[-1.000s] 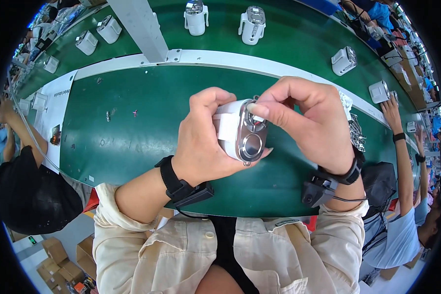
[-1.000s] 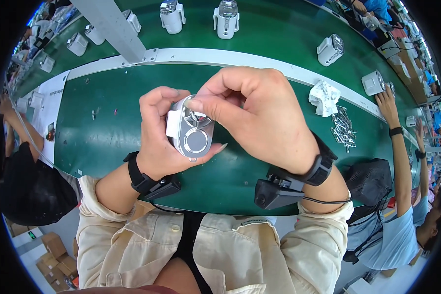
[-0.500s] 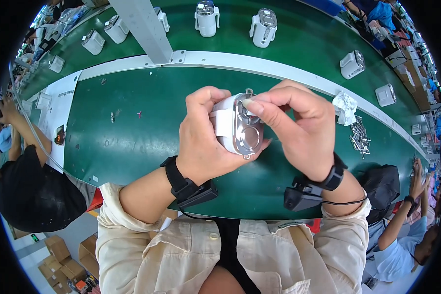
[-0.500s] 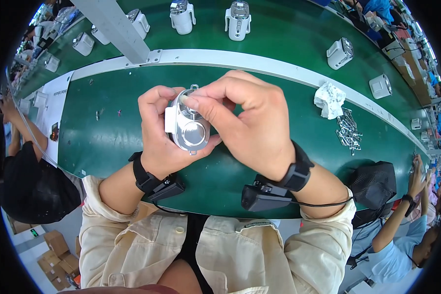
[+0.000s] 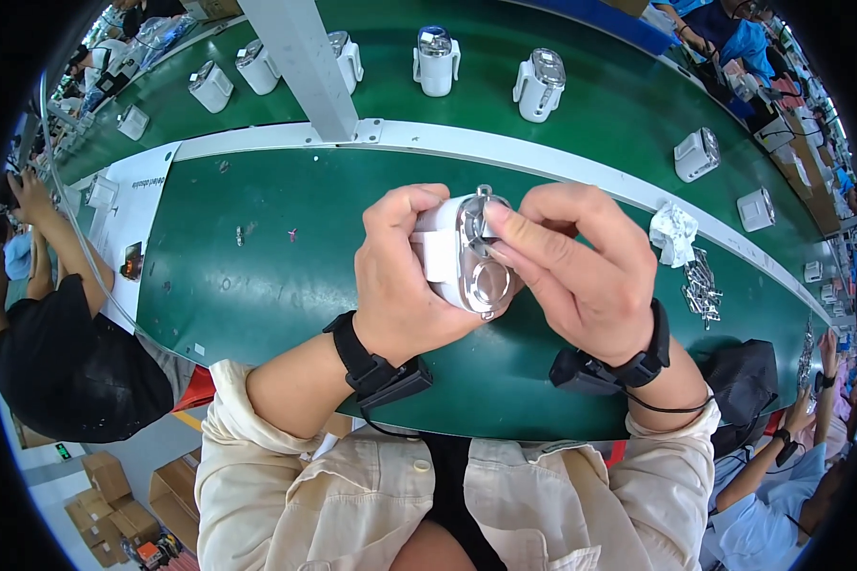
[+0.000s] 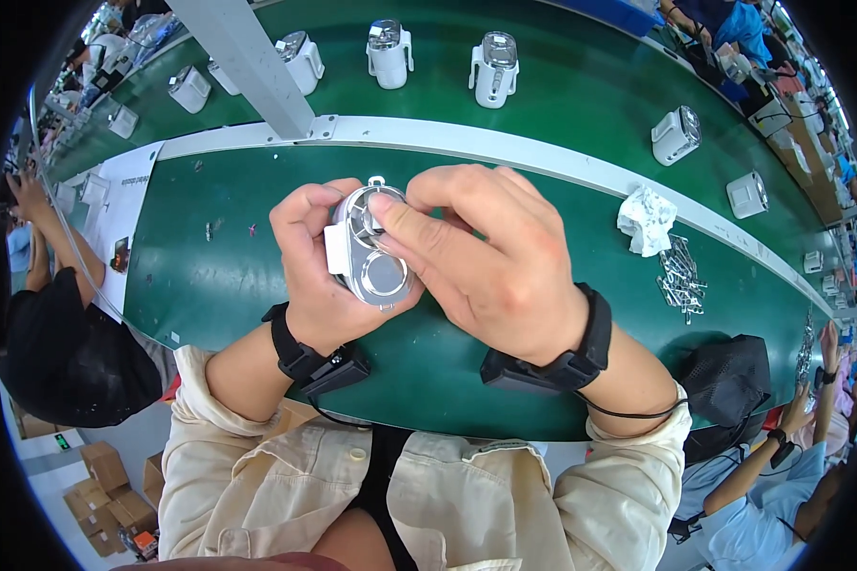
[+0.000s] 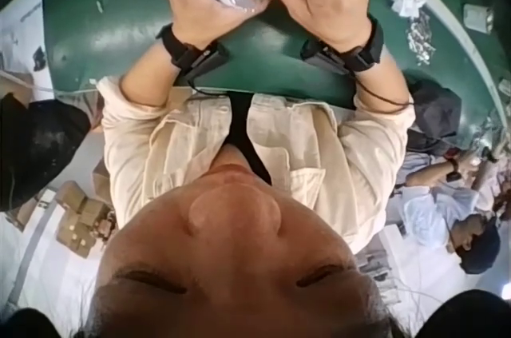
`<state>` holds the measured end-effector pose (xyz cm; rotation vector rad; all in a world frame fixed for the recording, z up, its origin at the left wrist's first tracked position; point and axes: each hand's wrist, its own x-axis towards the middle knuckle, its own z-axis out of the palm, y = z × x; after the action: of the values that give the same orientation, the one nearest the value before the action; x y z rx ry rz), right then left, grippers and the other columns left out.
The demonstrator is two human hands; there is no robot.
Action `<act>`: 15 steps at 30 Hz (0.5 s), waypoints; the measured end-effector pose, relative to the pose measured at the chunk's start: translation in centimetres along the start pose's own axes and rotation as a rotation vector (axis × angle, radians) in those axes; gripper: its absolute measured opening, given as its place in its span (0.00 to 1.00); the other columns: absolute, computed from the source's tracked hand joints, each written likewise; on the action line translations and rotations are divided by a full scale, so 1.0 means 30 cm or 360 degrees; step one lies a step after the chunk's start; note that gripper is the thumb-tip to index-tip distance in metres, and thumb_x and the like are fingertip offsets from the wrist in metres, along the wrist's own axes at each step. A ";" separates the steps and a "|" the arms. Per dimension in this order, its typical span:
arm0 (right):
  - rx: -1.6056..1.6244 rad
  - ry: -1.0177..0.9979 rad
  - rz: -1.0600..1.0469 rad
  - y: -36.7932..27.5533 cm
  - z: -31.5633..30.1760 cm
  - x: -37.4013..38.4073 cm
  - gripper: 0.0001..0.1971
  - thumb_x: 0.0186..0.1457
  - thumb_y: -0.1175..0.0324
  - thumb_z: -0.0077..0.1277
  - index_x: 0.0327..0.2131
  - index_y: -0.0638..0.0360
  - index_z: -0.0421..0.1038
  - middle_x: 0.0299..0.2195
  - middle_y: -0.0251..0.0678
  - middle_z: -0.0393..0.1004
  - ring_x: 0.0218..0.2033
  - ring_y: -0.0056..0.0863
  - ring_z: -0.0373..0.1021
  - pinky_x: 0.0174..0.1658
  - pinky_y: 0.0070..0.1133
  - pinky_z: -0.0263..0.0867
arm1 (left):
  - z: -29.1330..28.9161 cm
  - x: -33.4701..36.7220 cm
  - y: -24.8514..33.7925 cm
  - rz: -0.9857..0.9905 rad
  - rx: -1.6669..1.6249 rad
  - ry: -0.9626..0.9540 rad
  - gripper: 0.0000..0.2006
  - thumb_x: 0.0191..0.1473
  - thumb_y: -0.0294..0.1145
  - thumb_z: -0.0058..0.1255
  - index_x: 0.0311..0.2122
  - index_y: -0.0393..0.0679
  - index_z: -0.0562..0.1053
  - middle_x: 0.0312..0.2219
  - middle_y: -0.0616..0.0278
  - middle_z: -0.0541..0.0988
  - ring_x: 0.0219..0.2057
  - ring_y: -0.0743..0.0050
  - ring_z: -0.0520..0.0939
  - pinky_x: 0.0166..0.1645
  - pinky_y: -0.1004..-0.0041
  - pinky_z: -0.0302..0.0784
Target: Assembling small components onto white electronic device housings on an assembly line.
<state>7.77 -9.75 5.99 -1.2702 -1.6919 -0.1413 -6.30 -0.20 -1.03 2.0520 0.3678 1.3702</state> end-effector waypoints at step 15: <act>-0.0467 -0.0246 -0.0352 0.017 -0.061 0.030 0.17 0.33 0.77 0.64 0.33 0.65 0.77 0.26 0.37 0.73 0.23 0.30 0.67 0.27 0.23 0.61 | 0.000 0.001 -0.001 -0.0006 0.0118 -0.0069 0.43 0.30 0.35 0.74 0.49 0.40 0.55 0.39 0.53 0.72 0.33 0.64 0.79 0.35 0.71 0.76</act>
<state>9.34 -9.99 7.39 -1.3291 -1.9979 -0.4471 -6.28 -0.17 -1.01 2.1366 0.4096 1.3258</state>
